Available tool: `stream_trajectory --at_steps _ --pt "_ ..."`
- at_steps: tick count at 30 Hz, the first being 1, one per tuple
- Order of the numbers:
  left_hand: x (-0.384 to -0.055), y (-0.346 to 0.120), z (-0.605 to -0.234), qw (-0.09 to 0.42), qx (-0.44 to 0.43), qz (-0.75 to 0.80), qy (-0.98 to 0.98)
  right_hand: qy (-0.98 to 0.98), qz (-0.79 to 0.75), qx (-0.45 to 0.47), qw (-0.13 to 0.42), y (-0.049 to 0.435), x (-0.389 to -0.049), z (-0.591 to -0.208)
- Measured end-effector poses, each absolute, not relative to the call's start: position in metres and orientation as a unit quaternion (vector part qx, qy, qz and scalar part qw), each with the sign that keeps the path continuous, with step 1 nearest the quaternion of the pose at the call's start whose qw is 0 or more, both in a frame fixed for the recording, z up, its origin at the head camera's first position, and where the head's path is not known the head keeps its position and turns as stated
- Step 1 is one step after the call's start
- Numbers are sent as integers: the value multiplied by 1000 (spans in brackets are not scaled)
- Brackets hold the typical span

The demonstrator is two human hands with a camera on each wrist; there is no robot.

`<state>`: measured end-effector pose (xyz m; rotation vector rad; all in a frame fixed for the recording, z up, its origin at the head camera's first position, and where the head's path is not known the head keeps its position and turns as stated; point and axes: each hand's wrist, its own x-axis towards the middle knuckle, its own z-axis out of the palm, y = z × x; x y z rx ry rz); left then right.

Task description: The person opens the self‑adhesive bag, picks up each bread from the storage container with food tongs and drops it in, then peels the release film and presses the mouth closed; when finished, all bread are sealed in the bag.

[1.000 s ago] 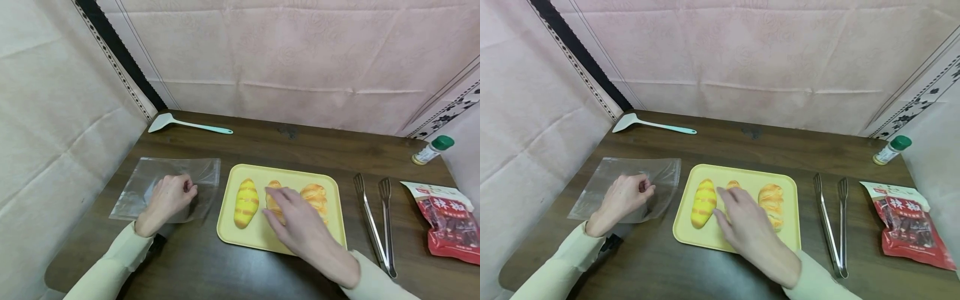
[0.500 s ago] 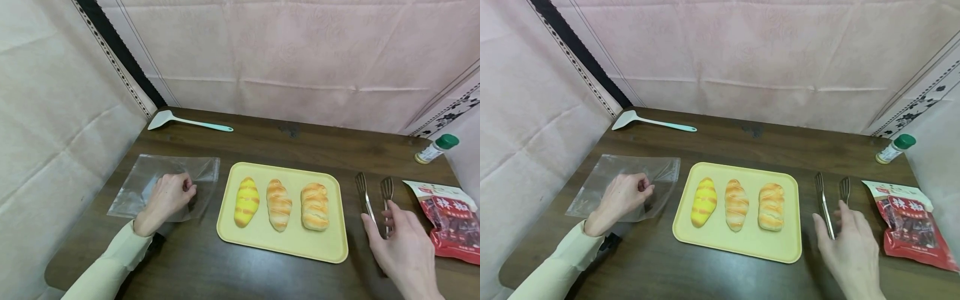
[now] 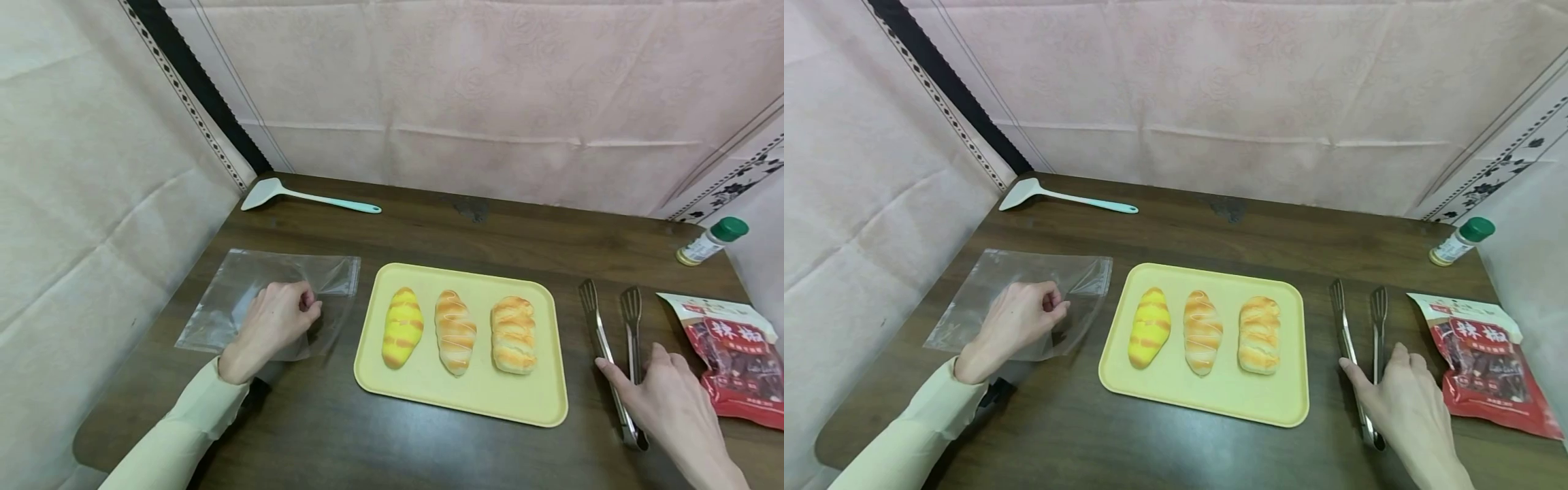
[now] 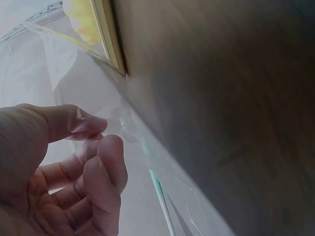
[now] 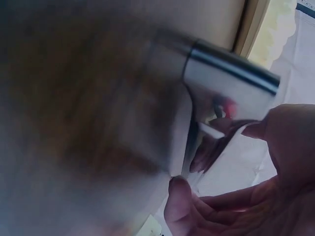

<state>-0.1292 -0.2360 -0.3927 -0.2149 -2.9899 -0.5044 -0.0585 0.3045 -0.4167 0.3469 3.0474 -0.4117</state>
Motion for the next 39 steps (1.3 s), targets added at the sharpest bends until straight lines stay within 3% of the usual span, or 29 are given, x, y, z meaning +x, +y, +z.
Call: stream_trajectory --at_steps 10,18,31,39 --pt "-129 -236 -394 53 -77 -167 -982 979 -139 113 95 308 -70 -414" --pt "-129 -235 -394 51 -83 -168 -981 976 -146 105 122 313 -69 -416" --pt "-128 -235 -396 50 -80 -165 -982 981 -165 72 68 319 -47 -418" --pt "-131 -232 -396 52 -79 -159 -983 982 -188 33 -9 293 -25 -399"
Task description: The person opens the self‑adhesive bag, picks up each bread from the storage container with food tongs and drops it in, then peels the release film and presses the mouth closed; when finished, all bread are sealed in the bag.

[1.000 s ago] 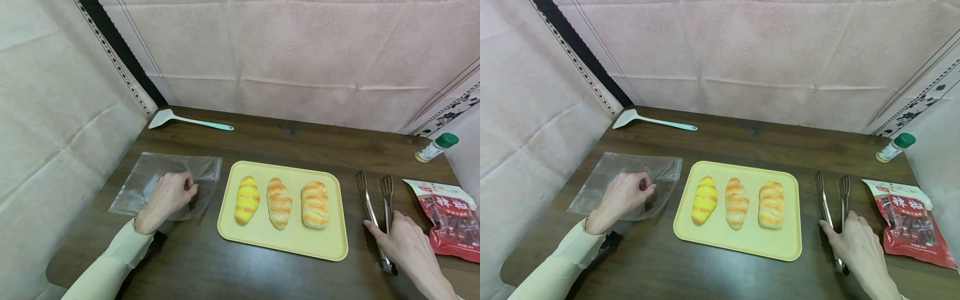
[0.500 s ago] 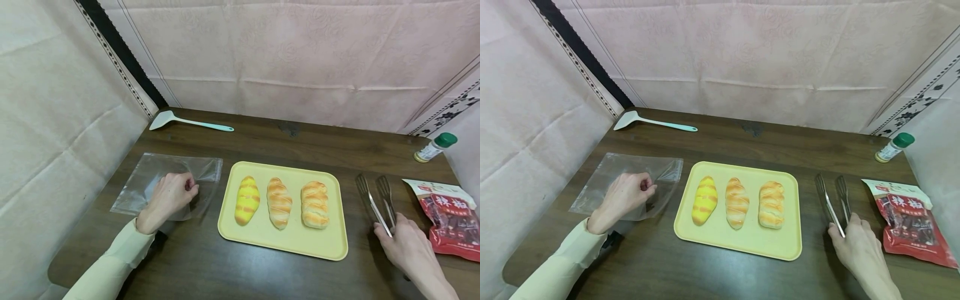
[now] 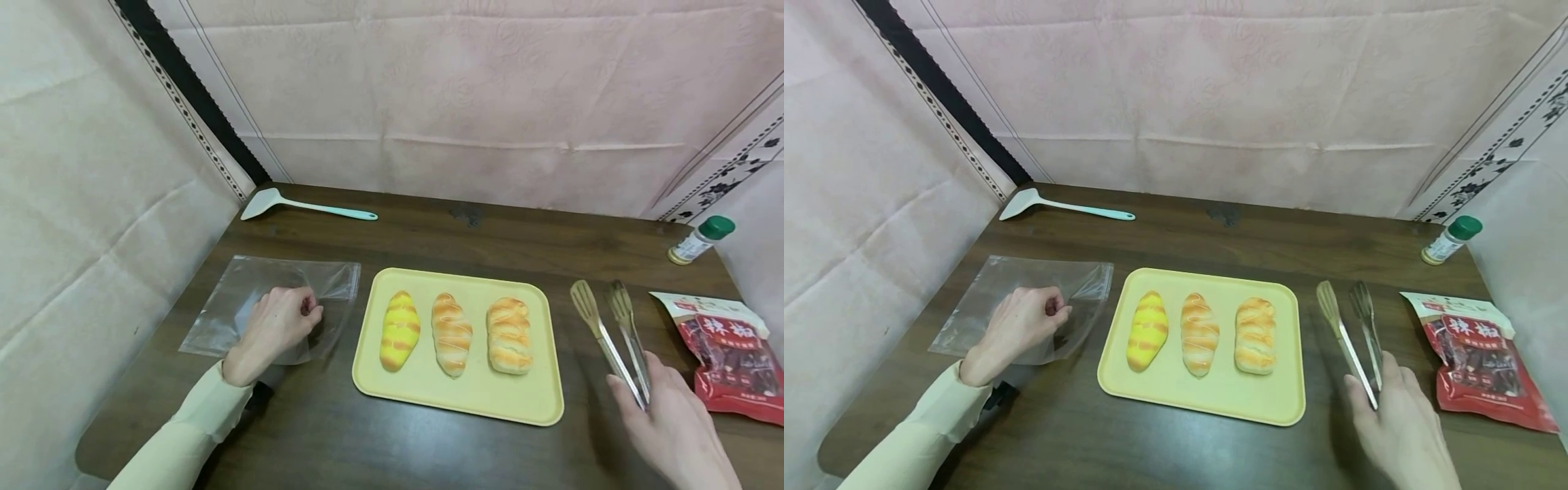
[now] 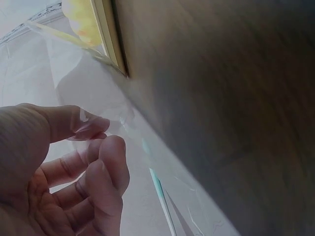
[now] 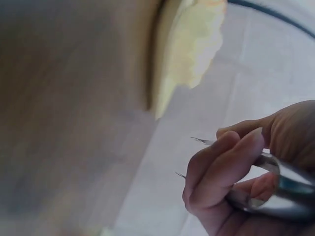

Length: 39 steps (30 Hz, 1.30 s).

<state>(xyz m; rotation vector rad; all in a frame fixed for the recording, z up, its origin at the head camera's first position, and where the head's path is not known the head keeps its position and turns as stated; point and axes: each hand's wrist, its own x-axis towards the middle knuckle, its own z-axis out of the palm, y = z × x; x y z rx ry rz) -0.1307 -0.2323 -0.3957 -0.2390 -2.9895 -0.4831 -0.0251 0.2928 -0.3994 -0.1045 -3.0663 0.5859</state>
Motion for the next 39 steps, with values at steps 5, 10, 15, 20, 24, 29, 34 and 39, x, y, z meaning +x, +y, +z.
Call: stream_trajectory --at_steps 5,10,15,20,24,29,34,39 --pt "-132 -232 -396 48 -79 -160 -983 -976 212 15 46 260 -8 -389" --pt "-133 -231 -396 46 -79 -162 -983 -972 229 49 30 222 4 -385" --pt "-133 -231 -396 44 -79 -160 -983 -968 238 83 0 189 13 -388" --pt "-133 -230 -395 42 -76 -158 -984 -962 240 131 -17 160 18 -394" --pt "-133 -229 -395 35 -75 -158 -984 -961 228 118 -99 139 17 -395" --pt "-133 -229 -395 37 -74 -154 -985 -964 207 118 -117 117 12 -398" --pt "-132 -229 -395 35 -74 -154 -985 -967 200 129 -92 102 4 -397" --pt "-132 -228 -394 36 -75 -151 -985 -971 192 122 -74 94 -1 -396"
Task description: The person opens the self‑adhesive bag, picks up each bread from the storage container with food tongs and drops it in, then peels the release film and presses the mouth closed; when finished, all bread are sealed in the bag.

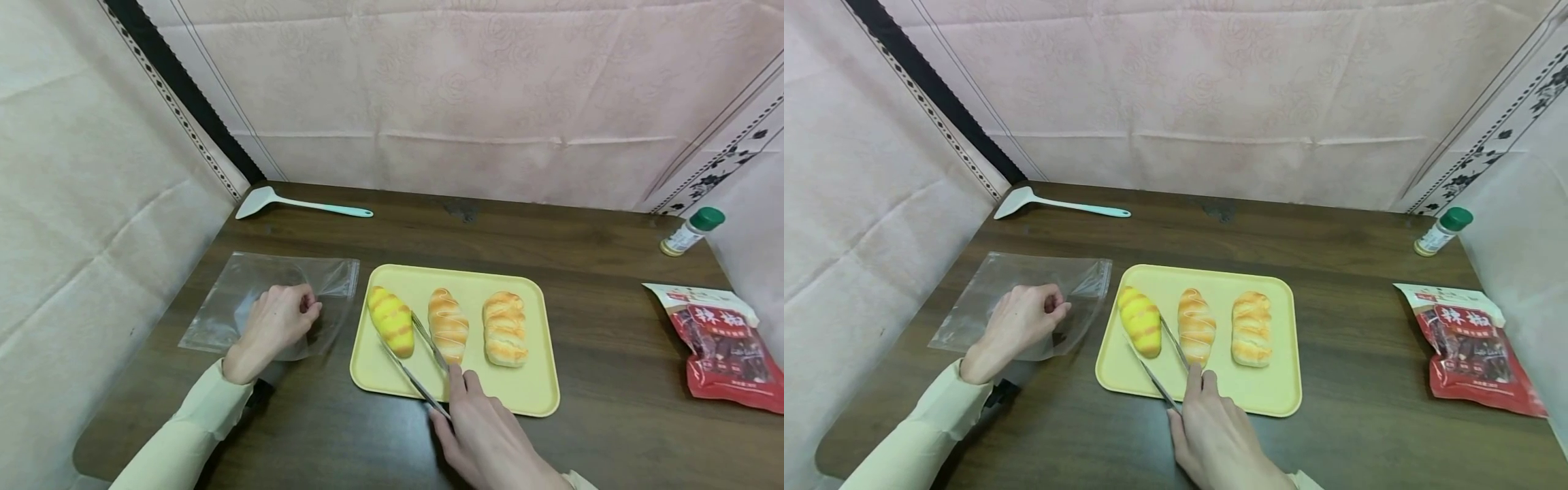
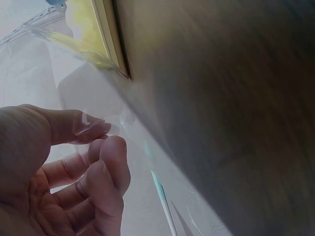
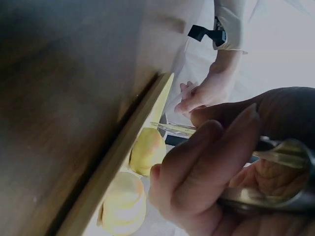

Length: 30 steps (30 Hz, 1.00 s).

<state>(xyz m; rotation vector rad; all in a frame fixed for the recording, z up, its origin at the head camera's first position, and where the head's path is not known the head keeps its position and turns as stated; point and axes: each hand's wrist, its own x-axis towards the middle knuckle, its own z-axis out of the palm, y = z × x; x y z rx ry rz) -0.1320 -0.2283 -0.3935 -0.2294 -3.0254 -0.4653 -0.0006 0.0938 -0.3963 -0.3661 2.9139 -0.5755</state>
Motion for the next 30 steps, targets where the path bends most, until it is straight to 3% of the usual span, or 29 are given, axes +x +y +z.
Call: stream_trajectory --at_steps 10,30 --pt "-131 -227 -394 37 -75 -153 -985 969 -196 -139 58 97 -5 -401" --pt "-131 -224 -395 88 -83 -187 -975 955 -260 -128 69 115 -17 -401"
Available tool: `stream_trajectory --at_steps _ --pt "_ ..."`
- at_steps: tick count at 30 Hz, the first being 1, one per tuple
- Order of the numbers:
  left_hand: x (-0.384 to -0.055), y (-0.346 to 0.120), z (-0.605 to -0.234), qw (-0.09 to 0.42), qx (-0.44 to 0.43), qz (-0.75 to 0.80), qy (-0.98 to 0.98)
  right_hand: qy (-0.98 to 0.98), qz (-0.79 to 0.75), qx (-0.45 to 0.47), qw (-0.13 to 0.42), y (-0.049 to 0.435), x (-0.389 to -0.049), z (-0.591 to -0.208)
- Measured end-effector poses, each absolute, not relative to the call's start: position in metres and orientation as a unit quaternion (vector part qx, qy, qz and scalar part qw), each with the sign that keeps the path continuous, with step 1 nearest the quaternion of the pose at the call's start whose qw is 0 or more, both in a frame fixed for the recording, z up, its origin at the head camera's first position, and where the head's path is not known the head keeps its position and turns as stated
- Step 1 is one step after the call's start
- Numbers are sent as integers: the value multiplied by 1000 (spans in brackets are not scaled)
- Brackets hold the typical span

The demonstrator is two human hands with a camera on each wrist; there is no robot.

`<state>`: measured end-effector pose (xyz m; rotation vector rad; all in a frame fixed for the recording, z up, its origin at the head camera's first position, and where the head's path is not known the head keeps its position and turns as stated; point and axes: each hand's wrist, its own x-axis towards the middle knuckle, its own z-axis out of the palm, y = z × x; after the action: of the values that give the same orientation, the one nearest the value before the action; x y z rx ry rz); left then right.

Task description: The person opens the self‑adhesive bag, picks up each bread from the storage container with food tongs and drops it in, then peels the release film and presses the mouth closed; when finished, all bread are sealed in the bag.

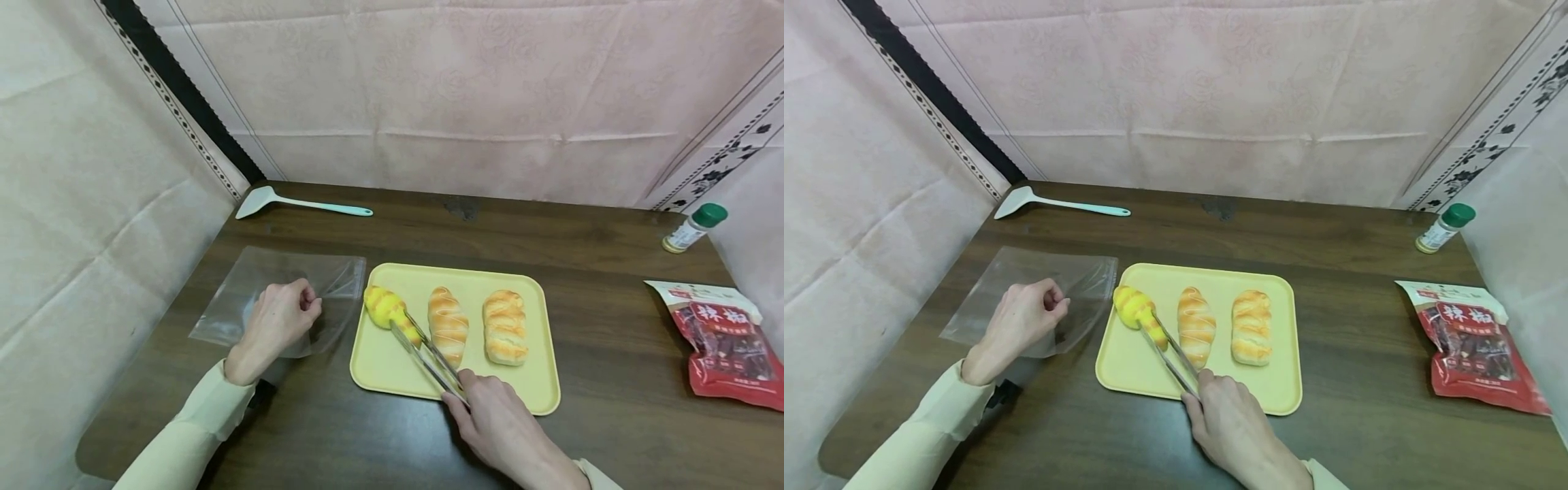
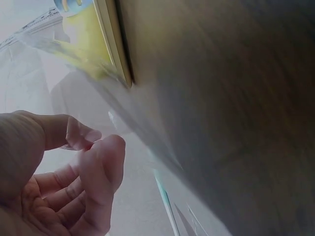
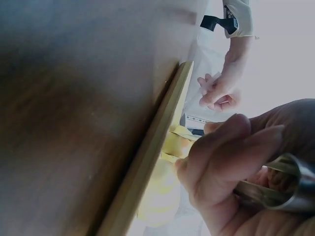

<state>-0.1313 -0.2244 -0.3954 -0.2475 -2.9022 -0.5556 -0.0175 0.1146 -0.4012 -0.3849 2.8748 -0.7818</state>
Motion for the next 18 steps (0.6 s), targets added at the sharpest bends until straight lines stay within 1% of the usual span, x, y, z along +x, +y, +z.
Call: stream_trajectory --at_steps 4,11,14,18 --pt "-131 -225 -396 88 -82 -190 -974 954 -260 -140 57 118 -18 -394" --pt "-128 -223 -395 100 -87 -193 -972 950 -241 -197 11 116 -30 -373" --pt "-126 -222 -394 124 -101 -187 -969 948 -225 -227 9 108 -40 -365" --pt "-123 -219 -393 169 -129 -167 -963 939 -218 -264 13 95 -54 -359"
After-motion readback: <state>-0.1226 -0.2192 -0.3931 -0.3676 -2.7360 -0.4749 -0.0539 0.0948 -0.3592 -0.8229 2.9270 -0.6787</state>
